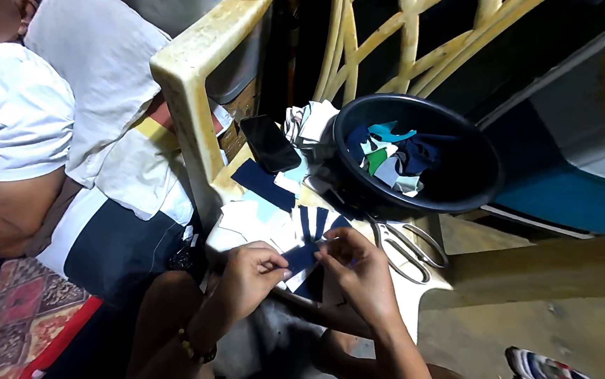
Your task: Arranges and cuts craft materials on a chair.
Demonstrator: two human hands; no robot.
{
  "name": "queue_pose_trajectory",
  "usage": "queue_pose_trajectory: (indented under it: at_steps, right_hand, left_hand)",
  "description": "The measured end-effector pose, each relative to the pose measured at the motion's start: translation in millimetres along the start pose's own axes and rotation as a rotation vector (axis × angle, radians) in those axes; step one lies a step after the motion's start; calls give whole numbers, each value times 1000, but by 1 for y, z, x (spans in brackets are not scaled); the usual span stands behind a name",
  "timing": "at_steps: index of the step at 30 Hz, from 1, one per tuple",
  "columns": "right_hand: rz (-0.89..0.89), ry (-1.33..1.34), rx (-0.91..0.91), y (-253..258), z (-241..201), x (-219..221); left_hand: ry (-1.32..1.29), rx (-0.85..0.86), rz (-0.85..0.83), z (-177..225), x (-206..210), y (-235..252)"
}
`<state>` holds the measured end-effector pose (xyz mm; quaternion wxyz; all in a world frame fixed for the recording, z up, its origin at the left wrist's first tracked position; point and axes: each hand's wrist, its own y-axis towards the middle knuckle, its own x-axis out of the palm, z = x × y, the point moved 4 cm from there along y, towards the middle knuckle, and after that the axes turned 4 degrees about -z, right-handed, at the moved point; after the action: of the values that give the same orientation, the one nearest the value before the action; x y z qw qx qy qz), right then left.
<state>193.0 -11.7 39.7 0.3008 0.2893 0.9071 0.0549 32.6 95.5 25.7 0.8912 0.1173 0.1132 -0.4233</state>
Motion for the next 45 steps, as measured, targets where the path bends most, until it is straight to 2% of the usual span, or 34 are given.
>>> queue_pose_trajectory:
  at_steps: [4,14,22,26,34,40,45]
  right_hand:
    - [10,-109,-3,-1,3,5]
    - [41,-182,-28,1,6,9]
    - [61,-186,-35,1,5,9]
    - [51,-198,-33,0,5,10]
    - [51,-217,-45,1,7,11]
    - [43,-211,-31,0,8,11]
    - [35,-207,-31,0,8,11]
  left_hand:
    - [109,38,31,0,2,-1]
    - [248,143,77,-2,4,1]
    - [59,-68,-17,2,-3,10]
    - [102,-101,-55,4,-4,10]
    - [233,24,-6,3,1,7]
    - [246,70,186,-3,-15,8]
    - [393,95,152,-4,-10,4]
